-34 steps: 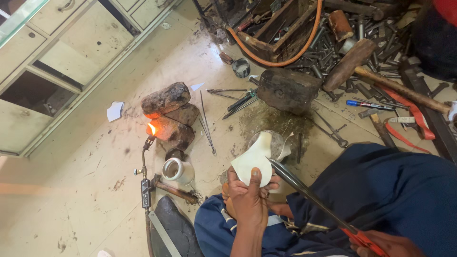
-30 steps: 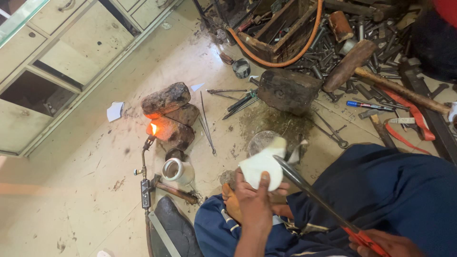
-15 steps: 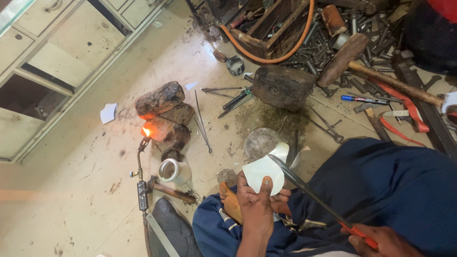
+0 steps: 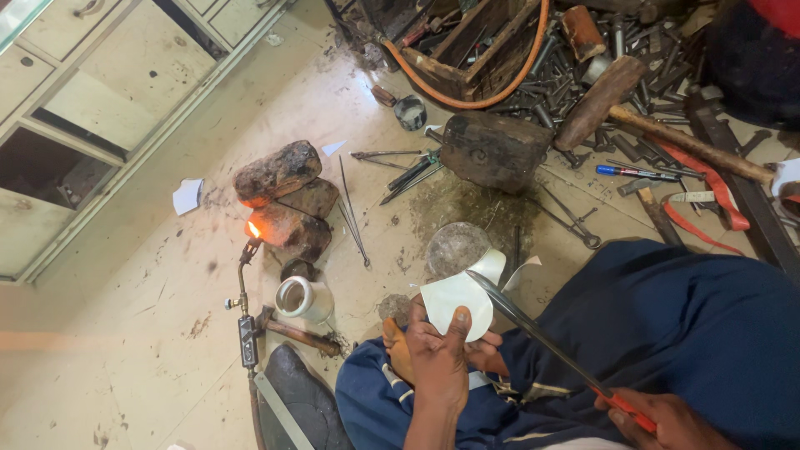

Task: The person uses a hand saw to cut a small white circular object, then places it on a wooden block and hammers it repeatedly to shape it. The person adjusts the object's position between hammering sequences.

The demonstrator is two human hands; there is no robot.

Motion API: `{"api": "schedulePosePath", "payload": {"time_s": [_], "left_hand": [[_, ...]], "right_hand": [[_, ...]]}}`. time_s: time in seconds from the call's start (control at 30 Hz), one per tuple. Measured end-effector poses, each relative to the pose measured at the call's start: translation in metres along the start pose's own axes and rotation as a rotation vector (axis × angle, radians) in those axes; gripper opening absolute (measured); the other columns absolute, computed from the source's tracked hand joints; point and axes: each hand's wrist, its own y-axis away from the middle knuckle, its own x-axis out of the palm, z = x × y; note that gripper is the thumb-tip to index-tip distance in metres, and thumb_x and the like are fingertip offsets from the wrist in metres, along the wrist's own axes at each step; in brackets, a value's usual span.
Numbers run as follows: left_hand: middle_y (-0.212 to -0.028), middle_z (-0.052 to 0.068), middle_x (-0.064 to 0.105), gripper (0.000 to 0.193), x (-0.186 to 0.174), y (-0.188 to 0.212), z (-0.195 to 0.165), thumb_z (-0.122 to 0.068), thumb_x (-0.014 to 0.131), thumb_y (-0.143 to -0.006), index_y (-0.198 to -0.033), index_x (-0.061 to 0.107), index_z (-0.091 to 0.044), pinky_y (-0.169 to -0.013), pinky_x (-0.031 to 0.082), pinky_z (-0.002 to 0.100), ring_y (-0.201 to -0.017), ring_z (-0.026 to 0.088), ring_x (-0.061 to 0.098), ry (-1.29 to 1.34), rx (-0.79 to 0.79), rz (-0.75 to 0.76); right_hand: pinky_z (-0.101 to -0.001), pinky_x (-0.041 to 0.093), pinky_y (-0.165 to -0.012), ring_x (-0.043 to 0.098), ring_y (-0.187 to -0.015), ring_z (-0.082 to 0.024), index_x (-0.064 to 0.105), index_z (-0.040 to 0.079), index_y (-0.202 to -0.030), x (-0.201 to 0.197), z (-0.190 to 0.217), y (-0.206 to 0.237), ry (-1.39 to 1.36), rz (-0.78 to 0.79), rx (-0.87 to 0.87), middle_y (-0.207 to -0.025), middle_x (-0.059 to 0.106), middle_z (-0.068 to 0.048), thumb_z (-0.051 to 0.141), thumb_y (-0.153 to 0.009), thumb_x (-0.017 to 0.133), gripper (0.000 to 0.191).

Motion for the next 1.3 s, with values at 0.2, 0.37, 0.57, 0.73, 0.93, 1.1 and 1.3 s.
{"api": "schedulePosePath", "payload": {"time_s": [0.2, 0.37, 0.57, 0.73, 0.93, 1.1, 1.3], "left_hand": [[-0.084, 0.025, 0.073, 0.045, -0.006, -0.003, -0.007, -0.007, 0.071, -0.092, -0.124, 0.044, 0.006, -0.043, 0.058, 0.033, -0.056, 0.029, 0.073, -0.034, -0.047, -0.010], [-0.086, 0.025, 0.073, 0.043, -0.004, -0.003, -0.014, -0.005, 0.070, -0.091, -0.125, 0.045, 0.005, -0.044, 0.059, 0.033, -0.056, 0.029, 0.073, -0.055, -0.054, 0.001], [-0.083, 0.026, 0.073, 0.045, -0.003, 0.000, -0.031, -0.001, 0.066, -0.092, -0.132, 0.044, 0.006, -0.045, 0.061, 0.033, -0.056, 0.028, 0.073, -0.171, -0.070, 0.034], [-0.082, 0.025, 0.072, 0.048, -0.001, 0.000, -0.036, 0.000, 0.065, -0.091, -0.132, 0.043, 0.006, -0.042, 0.061, 0.034, -0.053, 0.026, 0.072, -0.123, -0.110, 0.023], [-0.088, 0.024, 0.073, 0.048, 0.000, -0.001, -0.038, 0.002, 0.066, -0.090, -0.132, 0.045, 0.009, -0.044, 0.060, 0.032, -0.054, 0.026, 0.072, -0.145, -0.092, 0.028], [-0.089, 0.025, 0.074, 0.048, -0.002, -0.002, -0.045, 0.002, 0.067, -0.089, -0.132, 0.048, 0.010, -0.044, 0.061, 0.033, -0.054, 0.025, 0.073, -0.178, -0.098, 0.034], [-0.088, 0.024, 0.075, 0.046, 0.000, -0.003, -0.052, 0.001, 0.068, -0.088, -0.130, 0.052, 0.010, -0.045, 0.061, 0.033, -0.052, 0.025, 0.072, -0.223, -0.150, 0.016]], "right_hand": [[-0.0349, 0.059, -0.096, 0.078, -0.103, -0.016, 0.065, 0.014, -0.133, 0.000, -0.004, 0.000, -0.049, -0.039, -0.205, -0.112, 0.080, -0.007, 0.030, -0.094, 0.061, 0.043], [-0.0333, 0.056, -0.105, 0.077, -0.109, -0.014, 0.065, 0.020, -0.134, -0.003, 0.001, 0.001, 0.046, 0.102, 0.111, -0.108, 0.079, -0.006, 0.038, -0.101, 0.058, 0.038], [-0.0351, 0.055, -0.110, 0.073, -0.117, -0.016, 0.065, 0.019, -0.136, -0.003, -0.002, -0.002, -0.008, 0.083, -0.007, -0.114, 0.079, -0.005, 0.029, -0.096, 0.060, 0.042], [-0.0334, 0.056, -0.103, 0.076, -0.110, -0.014, 0.068, 0.017, -0.129, -0.001, -0.001, -0.003, -0.013, 0.037, -0.024, -0.108, 0.080, -0.005, 0.031, -0.097, 0.063, 0.035], [-0.0324, 0.057, -0.101, 0.078, -0.106, -0.014, 0.068, 0.016, -0.127, -0.003, 0.006, 0.003, -0.042, 0.053, -0.056, -0.104, 0.081, -0.005, 0.028, -0.096, 0.064, 0.034], [-0.0321, 0.058, -0.099, 0.078, -0.104, -0.013, 0.067, 0.016, -0.128, -0.003, 0.004, 0.002, -0.011, 0.043, -0.090, -0.102, 0.081, -0.005, 0.029, -0.095, 0.060, 0.036], [-0.0319, 0.060, -0.095, 0.079, -0.100, -0.013, 0.067, 0.017, -0.127, -0.001, -0.002, -0.001, 0.009, 0.033, -0.097, -0.100, 0.082, -0.004, 0.032, -0.094, 0.060, 0.038]]}}
